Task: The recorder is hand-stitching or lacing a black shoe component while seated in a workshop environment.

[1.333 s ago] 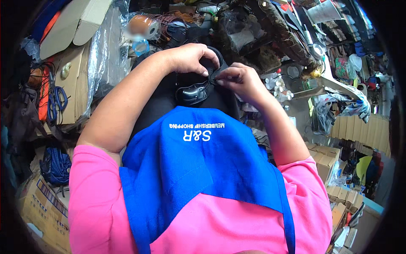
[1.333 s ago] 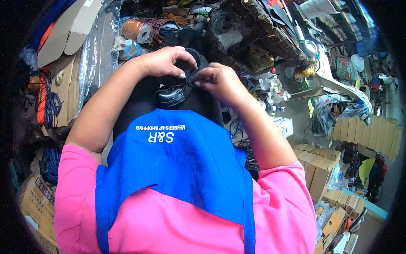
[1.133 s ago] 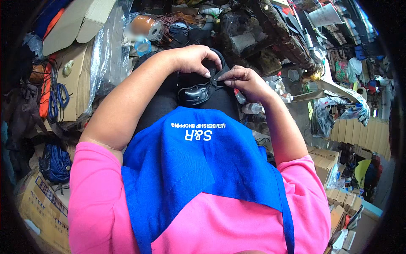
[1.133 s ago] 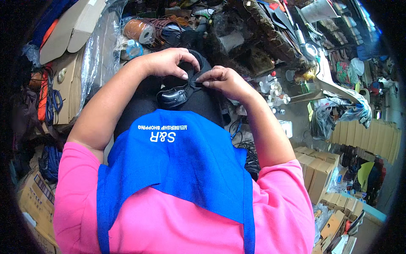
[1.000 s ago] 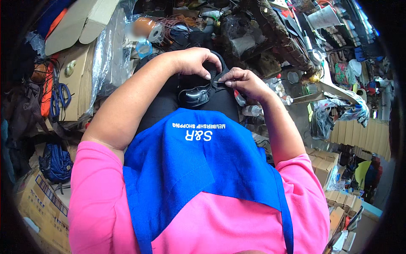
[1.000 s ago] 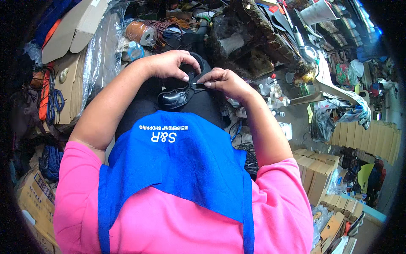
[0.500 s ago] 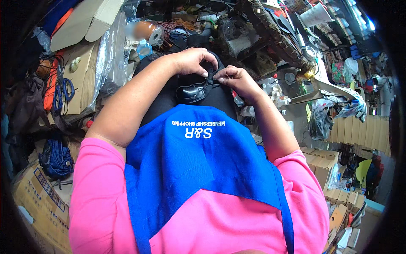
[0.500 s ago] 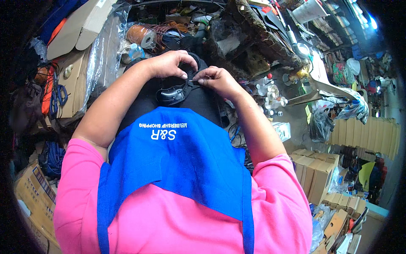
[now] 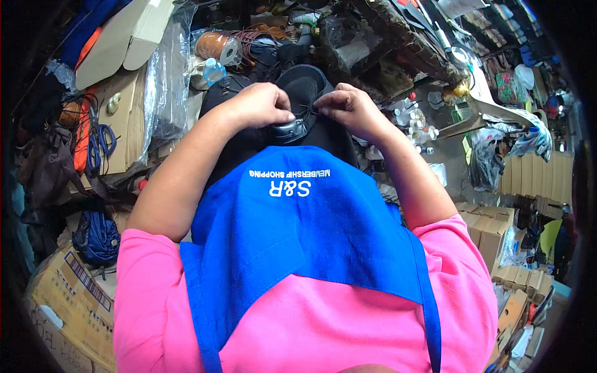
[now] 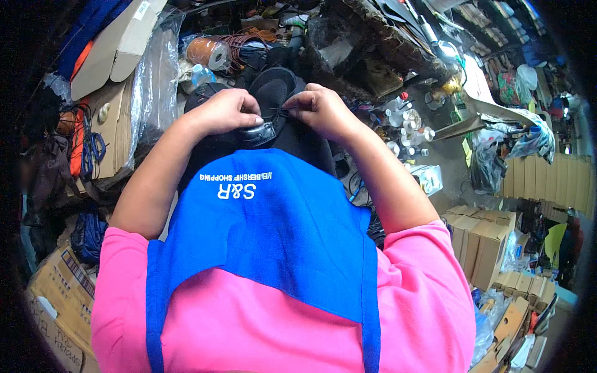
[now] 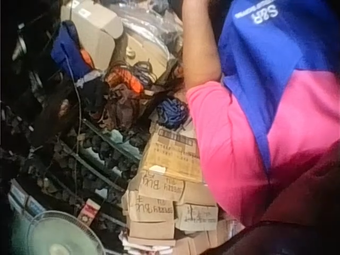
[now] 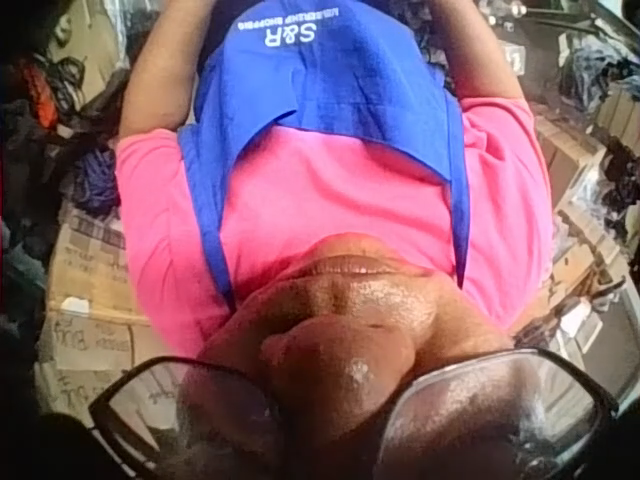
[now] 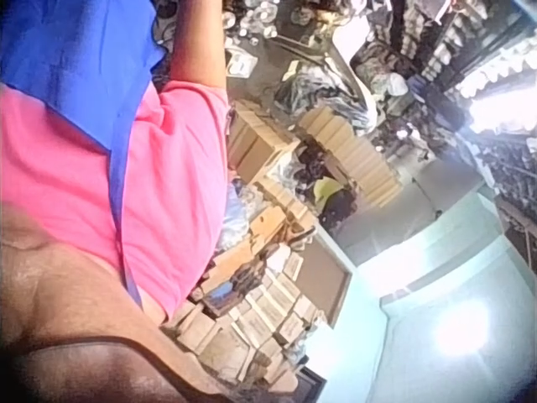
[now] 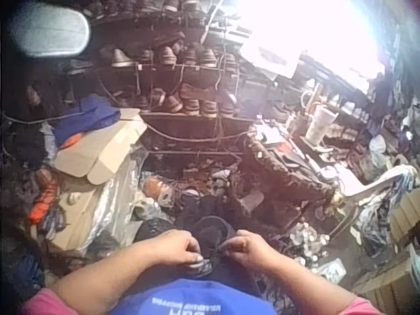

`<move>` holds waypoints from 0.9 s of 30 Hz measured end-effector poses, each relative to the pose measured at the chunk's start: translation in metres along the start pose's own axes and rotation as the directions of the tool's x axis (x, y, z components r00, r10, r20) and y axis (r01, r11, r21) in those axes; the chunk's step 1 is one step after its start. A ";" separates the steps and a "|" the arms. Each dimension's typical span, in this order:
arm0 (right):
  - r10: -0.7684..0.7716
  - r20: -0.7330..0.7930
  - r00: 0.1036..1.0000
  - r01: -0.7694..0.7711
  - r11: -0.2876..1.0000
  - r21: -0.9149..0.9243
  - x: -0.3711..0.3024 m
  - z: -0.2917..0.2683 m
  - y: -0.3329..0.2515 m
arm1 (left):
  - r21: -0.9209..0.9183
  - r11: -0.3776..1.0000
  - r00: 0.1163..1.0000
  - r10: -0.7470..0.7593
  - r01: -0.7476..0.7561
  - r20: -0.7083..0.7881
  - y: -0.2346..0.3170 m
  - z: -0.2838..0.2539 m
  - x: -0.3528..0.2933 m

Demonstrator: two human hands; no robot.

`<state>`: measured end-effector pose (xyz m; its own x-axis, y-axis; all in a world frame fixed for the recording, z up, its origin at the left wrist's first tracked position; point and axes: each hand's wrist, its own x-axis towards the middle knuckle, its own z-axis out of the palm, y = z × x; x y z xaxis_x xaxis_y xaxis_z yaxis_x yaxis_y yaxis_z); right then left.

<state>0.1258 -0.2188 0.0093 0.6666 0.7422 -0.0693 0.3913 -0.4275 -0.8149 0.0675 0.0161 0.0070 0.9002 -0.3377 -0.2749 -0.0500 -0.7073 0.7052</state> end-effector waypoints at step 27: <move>-0.112 -0.112 0.987 0.020 0.790 -0.612 -0.031 0.030 -0.018 | 0.184 0.977 0.814 0.197 -0.113 -0.547 -0.005 0.030 -0.036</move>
<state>0.0793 -0.2183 0.0092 0.6854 0.7229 0.0874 0.7113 -0.6389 -0.2930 0.0228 0.0129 -0.0061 0.9593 -0.0745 0.2724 -0.2298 -0.7665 0.5997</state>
